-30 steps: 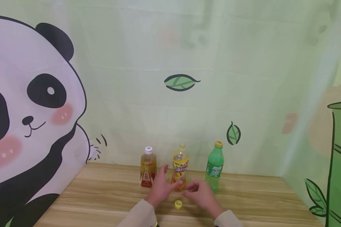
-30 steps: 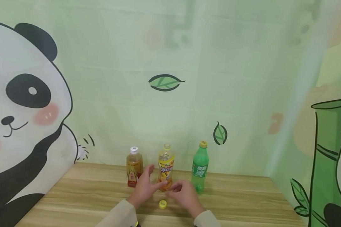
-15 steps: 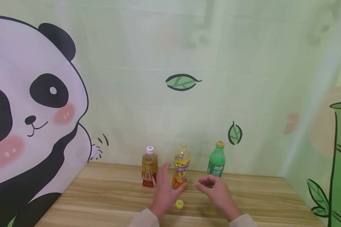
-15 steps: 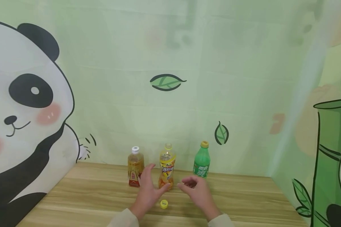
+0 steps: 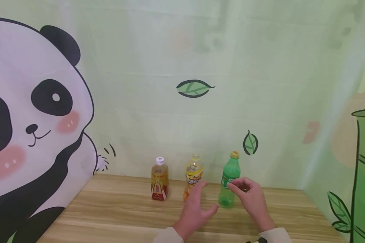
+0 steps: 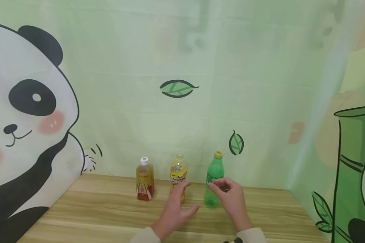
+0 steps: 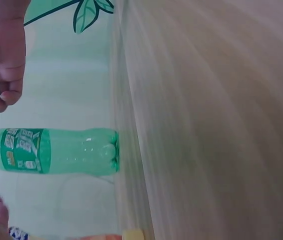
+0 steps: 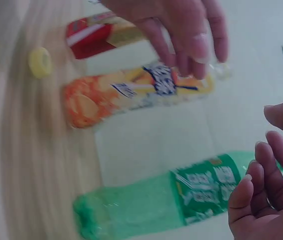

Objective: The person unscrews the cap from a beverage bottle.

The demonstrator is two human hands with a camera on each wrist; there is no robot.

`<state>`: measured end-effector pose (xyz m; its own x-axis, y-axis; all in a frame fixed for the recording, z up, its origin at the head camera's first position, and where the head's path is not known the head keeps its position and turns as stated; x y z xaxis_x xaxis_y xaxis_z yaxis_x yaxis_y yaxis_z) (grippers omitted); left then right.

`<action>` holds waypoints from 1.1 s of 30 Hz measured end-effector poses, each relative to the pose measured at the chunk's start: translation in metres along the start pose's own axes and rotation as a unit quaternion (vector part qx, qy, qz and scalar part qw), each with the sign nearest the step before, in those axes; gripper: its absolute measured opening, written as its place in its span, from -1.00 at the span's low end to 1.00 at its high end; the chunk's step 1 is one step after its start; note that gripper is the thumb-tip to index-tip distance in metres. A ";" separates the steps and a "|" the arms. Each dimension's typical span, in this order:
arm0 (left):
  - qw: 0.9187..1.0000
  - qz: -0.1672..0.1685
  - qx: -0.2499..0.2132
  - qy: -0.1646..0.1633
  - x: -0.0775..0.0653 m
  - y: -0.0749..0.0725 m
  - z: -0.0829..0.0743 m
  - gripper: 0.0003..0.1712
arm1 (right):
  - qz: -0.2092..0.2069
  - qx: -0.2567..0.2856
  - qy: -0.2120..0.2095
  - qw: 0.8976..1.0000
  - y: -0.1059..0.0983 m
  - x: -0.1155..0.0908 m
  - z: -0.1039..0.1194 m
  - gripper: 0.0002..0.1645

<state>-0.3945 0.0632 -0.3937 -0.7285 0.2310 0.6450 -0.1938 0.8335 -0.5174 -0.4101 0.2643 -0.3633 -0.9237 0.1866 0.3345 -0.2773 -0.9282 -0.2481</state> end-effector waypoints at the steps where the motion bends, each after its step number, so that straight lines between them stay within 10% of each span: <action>1: 1.000 0.012 -0.004 -0.005 0.001 0.006 0.000 -0.17 | -0.006 0.000 -0.003 1.000 -0.005 0.002 0.002 -0.60; 13: 0.985 0.078 -0.072 -0.138 0.027 0.069 0.017 -0.11 | -0.090 0.026 -0.033 0.995 -0.040 0.038 0.013 -0.51; 33: 0.964 0.039 -0.140 -0.223 0.056 0.105 0.033 0.14 | -0.063 0.056 -0.035 0.996 -0.019 0.081 0.036 -0.31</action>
<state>-0.4778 0.1469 -0.4303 -0.9559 0.1113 0.2716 0.0121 0.9395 -0.3424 -0.4702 0.2853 -0.2989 -0.8614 0.2853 0.4202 -0.3556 -0.9295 -0.0979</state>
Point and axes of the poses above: each hand's wrist, its own x-axis towards the middle knuckle, its own y-axis out of the palm, z = x × y, the point moved 10 cm from there along x, towards the middle knuckle, and after that the axes turned 7 degrees about x, right-handed, at the moved point
